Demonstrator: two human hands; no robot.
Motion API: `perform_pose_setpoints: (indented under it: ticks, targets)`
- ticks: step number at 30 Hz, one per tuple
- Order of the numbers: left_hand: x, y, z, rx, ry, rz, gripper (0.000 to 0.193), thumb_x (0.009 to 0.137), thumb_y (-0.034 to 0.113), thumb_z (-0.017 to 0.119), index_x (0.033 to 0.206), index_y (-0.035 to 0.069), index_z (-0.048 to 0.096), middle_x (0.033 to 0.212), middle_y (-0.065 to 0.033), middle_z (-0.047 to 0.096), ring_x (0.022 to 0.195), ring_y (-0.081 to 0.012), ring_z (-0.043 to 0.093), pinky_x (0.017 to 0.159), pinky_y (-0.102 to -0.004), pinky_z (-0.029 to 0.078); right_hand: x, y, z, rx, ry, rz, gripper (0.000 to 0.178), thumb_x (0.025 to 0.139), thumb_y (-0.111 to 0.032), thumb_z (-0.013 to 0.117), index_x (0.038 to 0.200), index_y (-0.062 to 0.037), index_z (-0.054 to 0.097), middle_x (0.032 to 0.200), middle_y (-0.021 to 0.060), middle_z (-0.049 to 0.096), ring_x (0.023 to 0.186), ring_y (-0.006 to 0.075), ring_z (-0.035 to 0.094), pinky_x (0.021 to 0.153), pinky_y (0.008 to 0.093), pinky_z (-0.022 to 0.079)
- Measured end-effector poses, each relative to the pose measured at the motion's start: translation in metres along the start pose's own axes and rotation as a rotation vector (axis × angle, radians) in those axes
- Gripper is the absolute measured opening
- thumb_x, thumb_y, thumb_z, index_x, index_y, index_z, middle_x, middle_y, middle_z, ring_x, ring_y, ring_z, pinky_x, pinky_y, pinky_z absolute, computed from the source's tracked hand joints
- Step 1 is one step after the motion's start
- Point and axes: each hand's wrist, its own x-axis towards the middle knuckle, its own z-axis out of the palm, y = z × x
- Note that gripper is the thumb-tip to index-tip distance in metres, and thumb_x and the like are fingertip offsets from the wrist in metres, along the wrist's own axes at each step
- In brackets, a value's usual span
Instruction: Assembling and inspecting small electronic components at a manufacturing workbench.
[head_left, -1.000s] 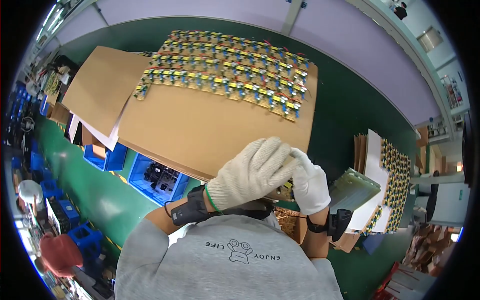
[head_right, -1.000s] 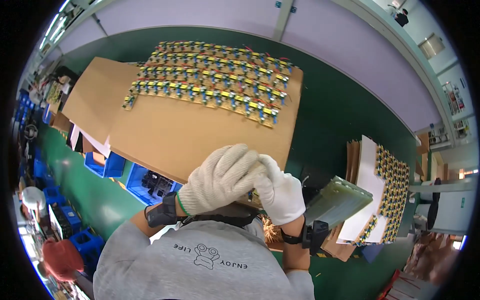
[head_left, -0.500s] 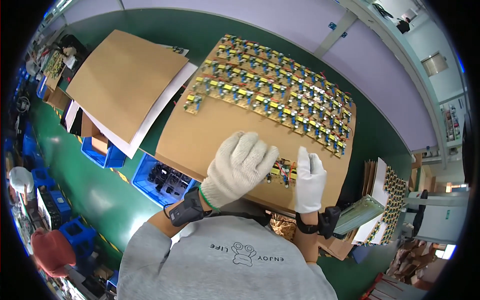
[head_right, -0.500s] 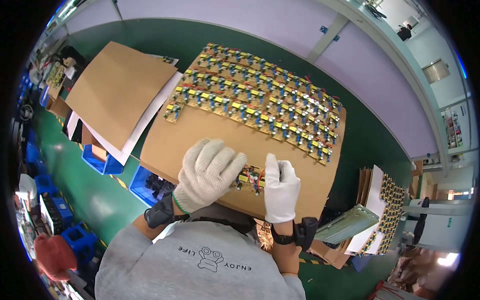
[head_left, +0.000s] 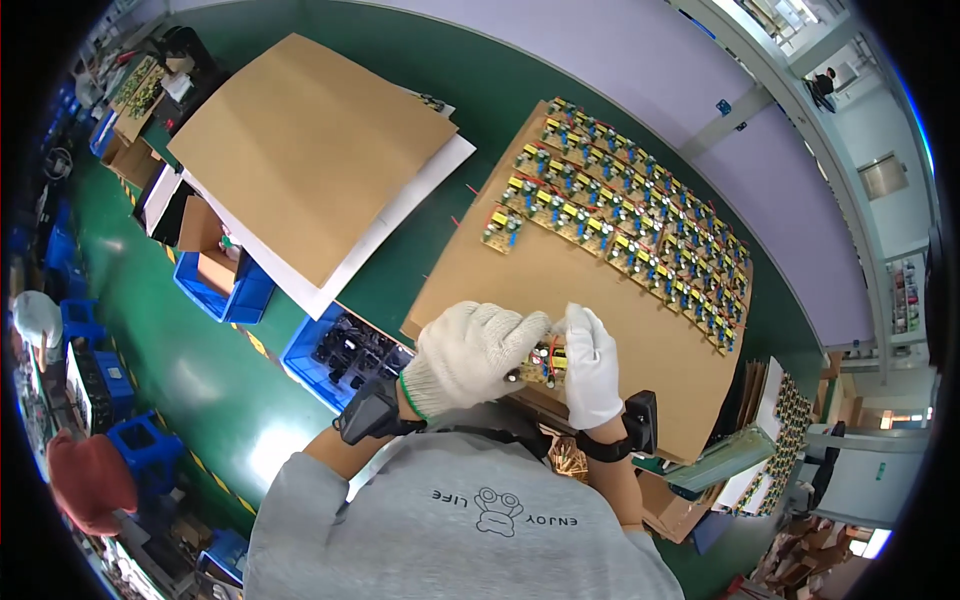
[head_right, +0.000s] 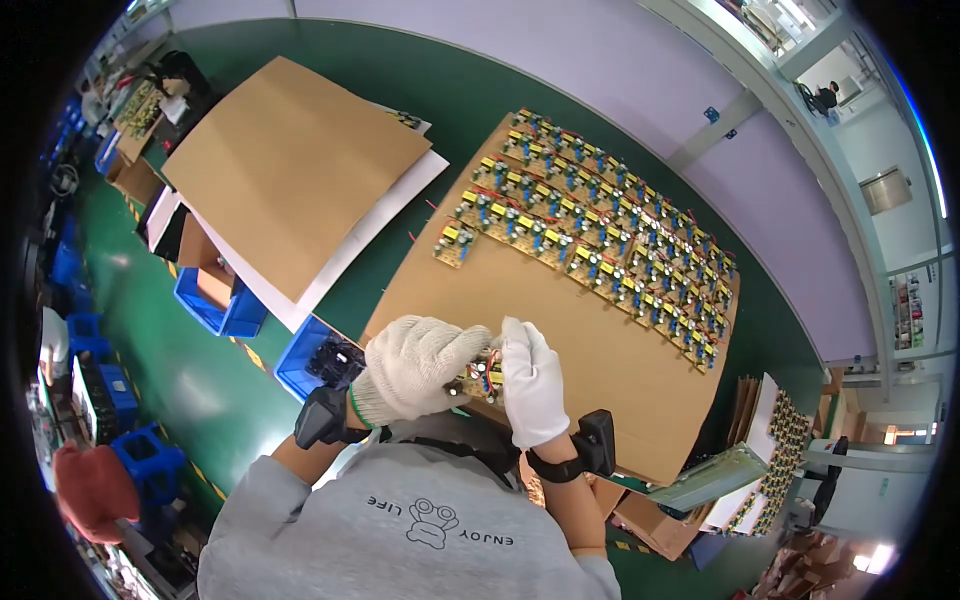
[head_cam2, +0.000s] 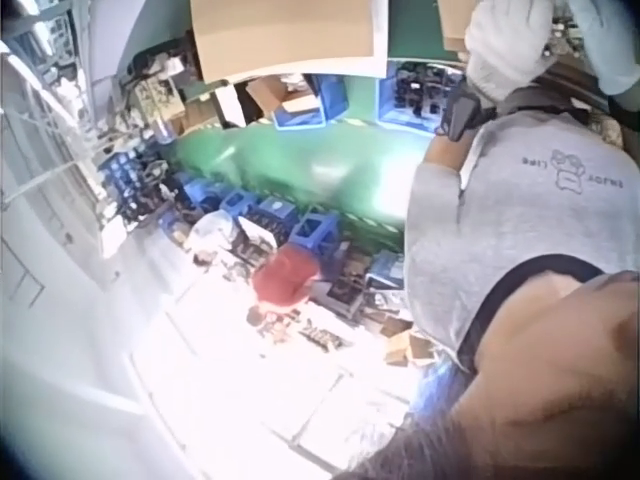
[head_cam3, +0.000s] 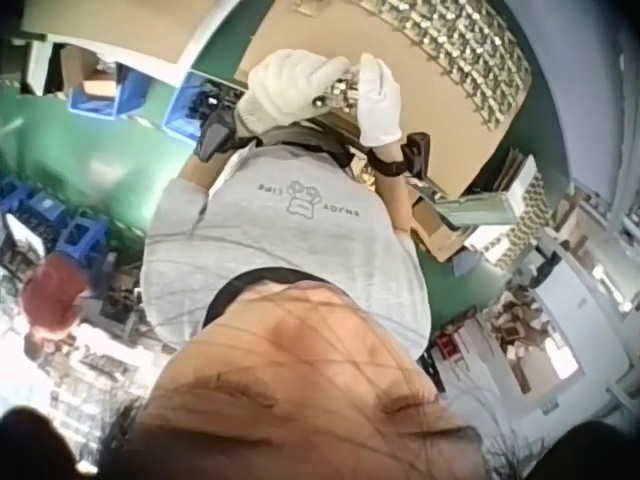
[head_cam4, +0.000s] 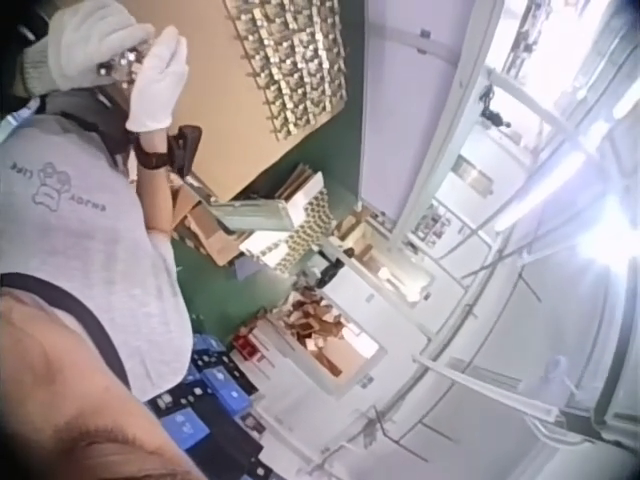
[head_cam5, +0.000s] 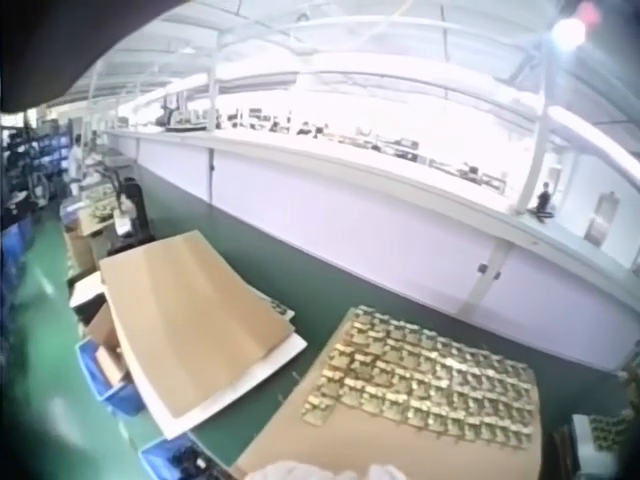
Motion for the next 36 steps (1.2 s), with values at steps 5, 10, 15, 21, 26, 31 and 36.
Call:
perform_pose_setpoints:
  ticks: [5,10,15,21,26,31,36]
  targets:
    - [0.0,-0.012,-0.016,-0.217,0.001,-0.307,0.063,0.058,0.019,0.078,0.116,0.008,0.057,0.093,-0.0111,0.064,0.083,-0.0311,0.063,0.073,-0.0383,0.05,0.014,-0.009,0.013,0.429,-0.021,0.305,0.038,0.1,-0.036,0.048,0.093,-0.0007,0.06,0.063,0.0028,0.055,0.045,0.0167,0.053,0.042,0.0304,0.044]
    - [0.008,-0.022,-0.022,0.063,-0.238,-0.354,0.052,0.067,0.025,0.074,0.113,0.011,0.054,0.087,-0.0086,0.06,0.083,-0.028,0.062,0.073,-0.0391,0.048,0.042,-0.007,0.017,-0.698,0.125,-0.171,0.035,0.091,-0.032,0.063,0.108,-0.0014,0.06,0.093,0.0157,0.063,0.08,0.026,0.063,0.069,0.0381,0.05]
    - [0.005,-0.027,-0.023,0.087,-0.285,-0.359,0.051,0.068,0.025,0.074,0.113,0.012,0.052,0.087,-0.0082,0.059,0.081,-0.0272,0.061,0.073,-0.0389,0.047,0.04,-0.023,-0.008,-0.884,-0.118,-0.275,0.059,0.071,-0.029,0.078,0.121,-0.0061,0.057,0.103,0.0178,0.06,0.095,0.0357,0.059,0.082,0.0438,0.048]
    - [0.007,-0.028,-0.02,0.044,-0.295,-0.34,0.053,0.068,0.026,0.075,0.114,0.012,0.051,0.089,-0.0079,0.059,0.083,-0.028,0.061,0.076,-0.0401,0.047,0.066,-0.002,0.008,-0.728,-0.147,-0.308,0.047,0.067,-0.023,0.081,0.104,-0.0055,0.059,0.088,0.0156,0.061,0.082,0.0327,0.061,0.073,0.0408,0.05]
    - [0.003,-0.028,-0.019,0.049,-0.242,-0.331,0.054,0.068,0.026,0.075,0.114,0.012,0.051,0.09,-0.008,0.06,0.085,-0.0278,0.061,0.078,-0.0404,0.047,0.079,-0.014,0.03,-0.804,-0.074,-0.262,0.044,0.069,-0.032,0.079,0.095,-0.0003,0.062,0.085,0.0169,0.062,0.082,0.034,0.062,0.073,0.0407,0.05]
    - [0.006,-0.028,-0.021,0.041,-0.275,-0.309,0.069,0.066,0.025,0.078,0.126,0.01,0.048,0.088,-0.0077,0.059,0.086,-0.0273,0.061,0.075,-0.0394,0.049,0.083,-0.016,0.028,-0.901,-0.051,-0.3,0.046,0.078,-0.036,0.074,0.101,0.0016,0.063,0.094,0.0205,0.064,0.087,0.0363,0.062,0.077,0.0428,0.049]
    - [0.009,-0.025,-0.016,0.049,-0.143,-0.291,0.089,0.062,0.023,0.081,0.136,0.0,0.038,0.09,-0.008,0.06,0.083,-0.0256,0.061,0.073,-0.0356,0.049,0.053,-0.014,0.021,-0.556,0.16,-0.252,0.037,0.091,-0.034,0.06,0.094,0.0027,0.064,0.087,0.0217,0.065,0.08,0.0362,0.064,0.071,0.043,0.051]
